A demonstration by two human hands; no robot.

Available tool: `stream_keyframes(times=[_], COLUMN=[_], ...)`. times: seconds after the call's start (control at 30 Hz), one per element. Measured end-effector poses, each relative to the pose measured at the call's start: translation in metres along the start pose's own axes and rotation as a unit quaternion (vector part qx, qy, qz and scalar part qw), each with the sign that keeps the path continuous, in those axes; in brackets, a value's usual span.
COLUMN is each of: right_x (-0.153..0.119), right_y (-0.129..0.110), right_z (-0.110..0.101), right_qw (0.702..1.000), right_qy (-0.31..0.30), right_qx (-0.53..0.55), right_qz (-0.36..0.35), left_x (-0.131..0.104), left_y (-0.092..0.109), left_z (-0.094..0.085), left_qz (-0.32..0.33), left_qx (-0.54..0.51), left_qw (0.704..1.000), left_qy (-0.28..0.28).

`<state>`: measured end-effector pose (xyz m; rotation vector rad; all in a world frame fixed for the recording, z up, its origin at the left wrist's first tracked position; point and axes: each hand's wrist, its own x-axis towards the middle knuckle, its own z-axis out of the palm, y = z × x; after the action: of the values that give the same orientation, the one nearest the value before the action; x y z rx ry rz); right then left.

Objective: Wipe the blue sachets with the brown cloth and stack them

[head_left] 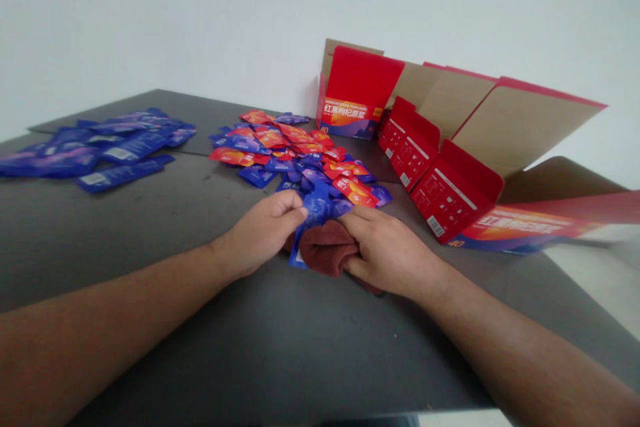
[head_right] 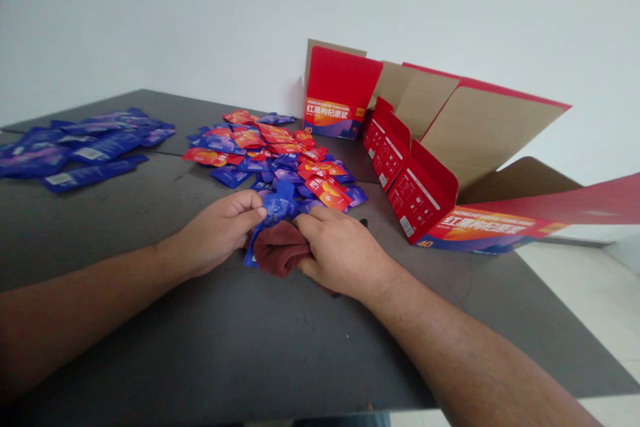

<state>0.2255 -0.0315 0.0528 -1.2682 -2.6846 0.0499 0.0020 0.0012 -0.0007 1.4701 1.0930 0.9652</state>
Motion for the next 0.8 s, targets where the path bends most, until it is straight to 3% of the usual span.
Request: stream_keyframes(times=[0.2,0.37,0.53,0.8], right_x=[-0.0012,-0.0005,-0.0007,0.0007], right_y=[-0.0009,0.0008,-0.0010,0.0028], right_z=[-0.0011,-0.0021,-0.0022,-0.0012], right_qw=[0.999,1.000,0.999,0.999], right_qy=[-0.021,-0.006,-0.032,0.026], right_qx=[0.005,-0.001,0.004,0.001], right_qz=[-0.031,0.014,-0.037,0.020], left_x=[0.0000,-0.0009,-0.0003,-0.0020], left_y=[0.0007,0.0037,0.0024,0.0051], left_z=[0.0000,0.0008,0.0003,0.0003], left_qz=[0.005,-0.003,0.006,0.001], left_qx=[0.013,0.009,0.007,-0.006], left_qw=[1.000,1.000,1.000,1.000], left_qy=[0.002,-0.001,0.004,-0.005])
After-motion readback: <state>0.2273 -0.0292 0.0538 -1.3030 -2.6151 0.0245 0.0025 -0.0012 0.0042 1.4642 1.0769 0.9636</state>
